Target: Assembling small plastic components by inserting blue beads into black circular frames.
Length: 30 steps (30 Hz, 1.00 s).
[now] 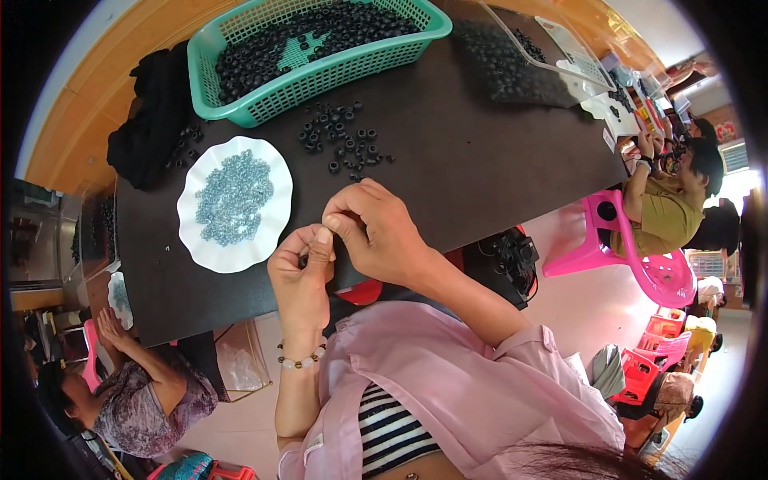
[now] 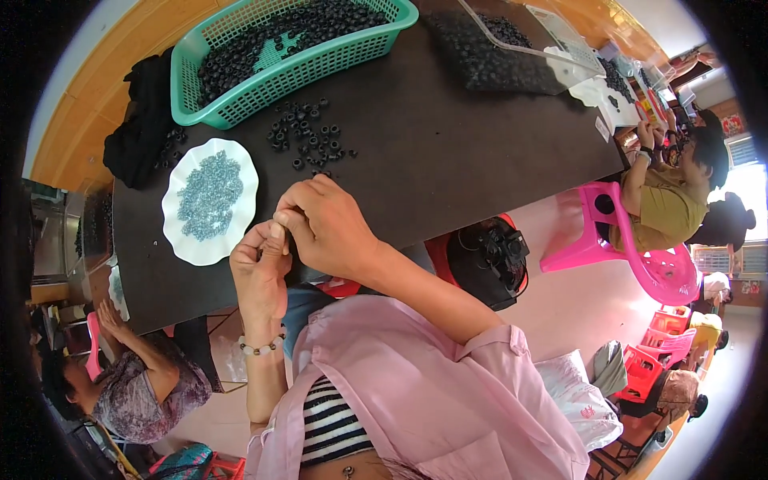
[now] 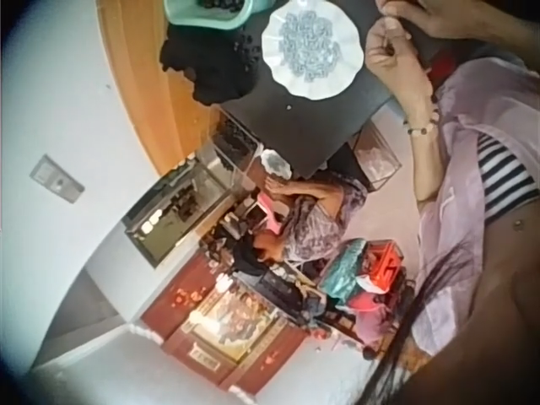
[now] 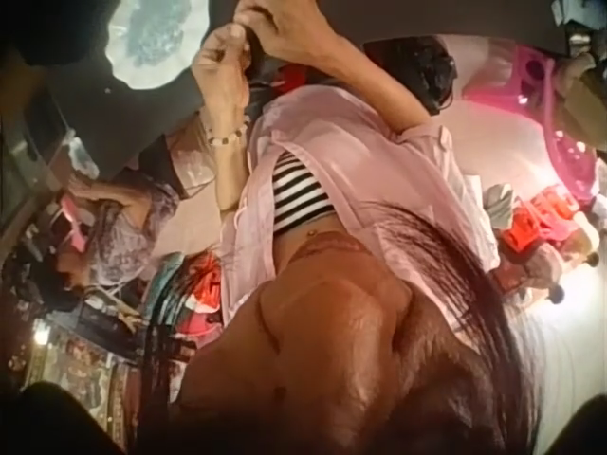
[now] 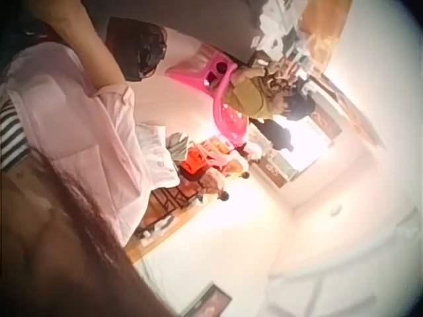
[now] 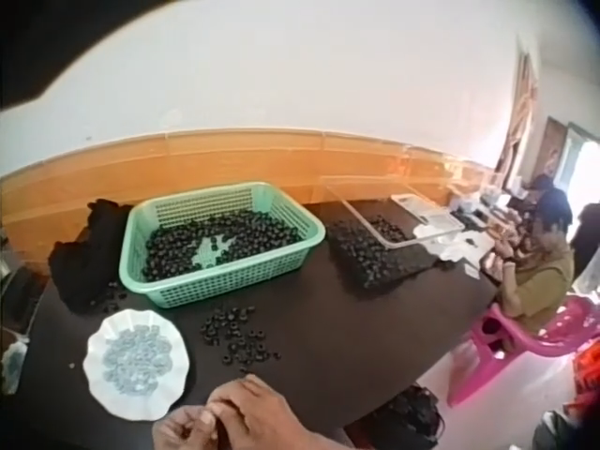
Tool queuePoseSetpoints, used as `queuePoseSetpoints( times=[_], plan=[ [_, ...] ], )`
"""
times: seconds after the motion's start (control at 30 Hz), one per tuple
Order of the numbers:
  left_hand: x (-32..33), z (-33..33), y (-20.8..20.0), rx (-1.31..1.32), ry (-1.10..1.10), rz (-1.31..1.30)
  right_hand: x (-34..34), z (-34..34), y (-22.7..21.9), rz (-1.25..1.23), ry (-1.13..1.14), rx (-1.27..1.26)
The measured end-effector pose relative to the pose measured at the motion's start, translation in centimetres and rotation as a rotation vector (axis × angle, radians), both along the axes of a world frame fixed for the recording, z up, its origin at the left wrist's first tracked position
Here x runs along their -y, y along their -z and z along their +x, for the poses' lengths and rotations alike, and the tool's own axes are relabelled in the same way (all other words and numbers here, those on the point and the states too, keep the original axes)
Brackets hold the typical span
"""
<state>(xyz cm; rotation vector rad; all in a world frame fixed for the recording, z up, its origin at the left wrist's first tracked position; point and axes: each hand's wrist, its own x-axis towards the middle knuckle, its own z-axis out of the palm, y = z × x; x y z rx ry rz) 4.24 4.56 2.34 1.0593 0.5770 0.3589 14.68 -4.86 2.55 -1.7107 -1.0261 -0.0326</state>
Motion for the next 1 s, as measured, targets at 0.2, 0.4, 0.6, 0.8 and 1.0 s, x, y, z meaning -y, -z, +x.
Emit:
queuePoseSetpoints(
  times=[0.2,0.4,0.6,0.8,1.0],
  plan=[
    [0.2,0.0,0.3,-0.061,-0.079,0.345,-0.2,-0.3,-0.4,-0.148,-0.006,-0.089],
    [0.4,0.2,0.5,-0.07,-0.095,0.422,-0.4,-0.2,-0.7,-0.26,-0.018,-0.336],
    [-0.6,-0.1,0.4,0.079,-0.014,-0.223,-0.8,-0.7,-0.1,-0.087,-0.127,-0.573],
    [-1.3,-0.8,-0.9,0.118,0.045,-0.358,-0.4,-0.8,1.2,0.166,-0.203,-0.578],
    [-1.5,-1.1,-0.2,0.159,0.092,-0.456,-0.7,-1.4,2.1,0.314,-0.175,-0.549]
  ],
)
